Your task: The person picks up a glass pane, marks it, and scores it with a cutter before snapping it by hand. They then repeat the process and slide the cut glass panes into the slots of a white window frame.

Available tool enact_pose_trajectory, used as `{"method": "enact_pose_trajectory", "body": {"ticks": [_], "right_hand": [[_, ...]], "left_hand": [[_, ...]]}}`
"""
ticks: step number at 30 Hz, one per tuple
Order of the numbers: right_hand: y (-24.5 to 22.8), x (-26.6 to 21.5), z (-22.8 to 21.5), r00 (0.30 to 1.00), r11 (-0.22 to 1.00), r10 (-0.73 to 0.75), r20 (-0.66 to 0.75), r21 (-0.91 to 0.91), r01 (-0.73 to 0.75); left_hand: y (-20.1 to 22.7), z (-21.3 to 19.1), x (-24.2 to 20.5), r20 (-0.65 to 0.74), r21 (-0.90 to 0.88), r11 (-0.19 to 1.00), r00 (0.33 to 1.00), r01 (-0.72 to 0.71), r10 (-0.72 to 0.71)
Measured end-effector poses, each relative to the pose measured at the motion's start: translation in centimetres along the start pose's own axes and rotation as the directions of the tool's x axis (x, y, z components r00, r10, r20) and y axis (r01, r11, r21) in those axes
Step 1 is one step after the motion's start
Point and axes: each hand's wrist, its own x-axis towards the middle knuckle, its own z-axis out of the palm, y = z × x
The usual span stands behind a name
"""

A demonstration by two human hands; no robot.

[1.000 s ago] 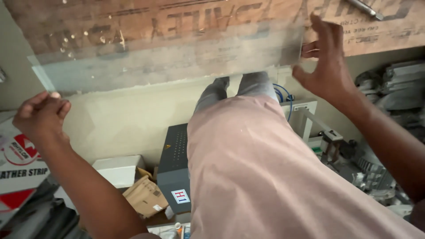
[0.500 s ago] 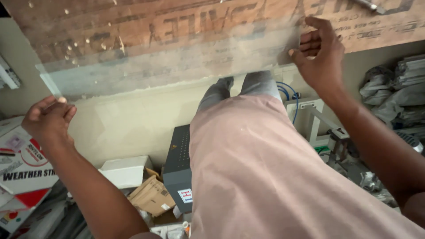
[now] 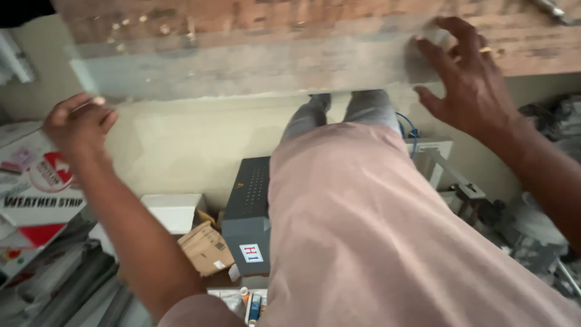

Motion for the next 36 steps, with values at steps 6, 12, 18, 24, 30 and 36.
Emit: {"method": "enact_pose_trajectory", "body": {"ticks": [6,12,18,24,30,36], "right_hand": [[-1.6,0.4,-0.8,0.999,0.981,-0.049,0.007,-0.189,0.049],[0.7,-0.6,3.7,0.998,0.997,-0.04,-0.045,0.066,0.043],[0.3,-0.6,2.4,1.0,1.0,-0.02,-0.023,0.004,0.021],[1.6,-1.2,3.8,0.998,0.999,-0.042,-0.054,-0.027,0.041],[0.2,-0.7,2.3,0.999,0.999,0.001,-0.039,-0.044,-0.003],[-1.7,0.3,-0.8,0.989,0.97,-0.127,-0.073,-0.219,0.109]], "left_hand": [[-1.0,0.0,-0.7,0.056,-0.196,0.977,0.994,-0.079,0.091],[0.8,1.5,-1.9,0.024,-0.175,0.982,0.997,-0.066,0.072],[1.3,1.7,-1.9,0.024,-0.127,0.991,0.999,-0.034,0.037],[1.6,1.8,-1.7,-0.011,-0.073,0.997,0.999,-0.034,0.034],[1.7,1.8,-1.6,-0.02,-0.063,0.997,0.999,-0.032,0.031],[-0.7,1.4,-0.7,0.051,-0.067,0.991,0.992,-0.112,0.115]]}}
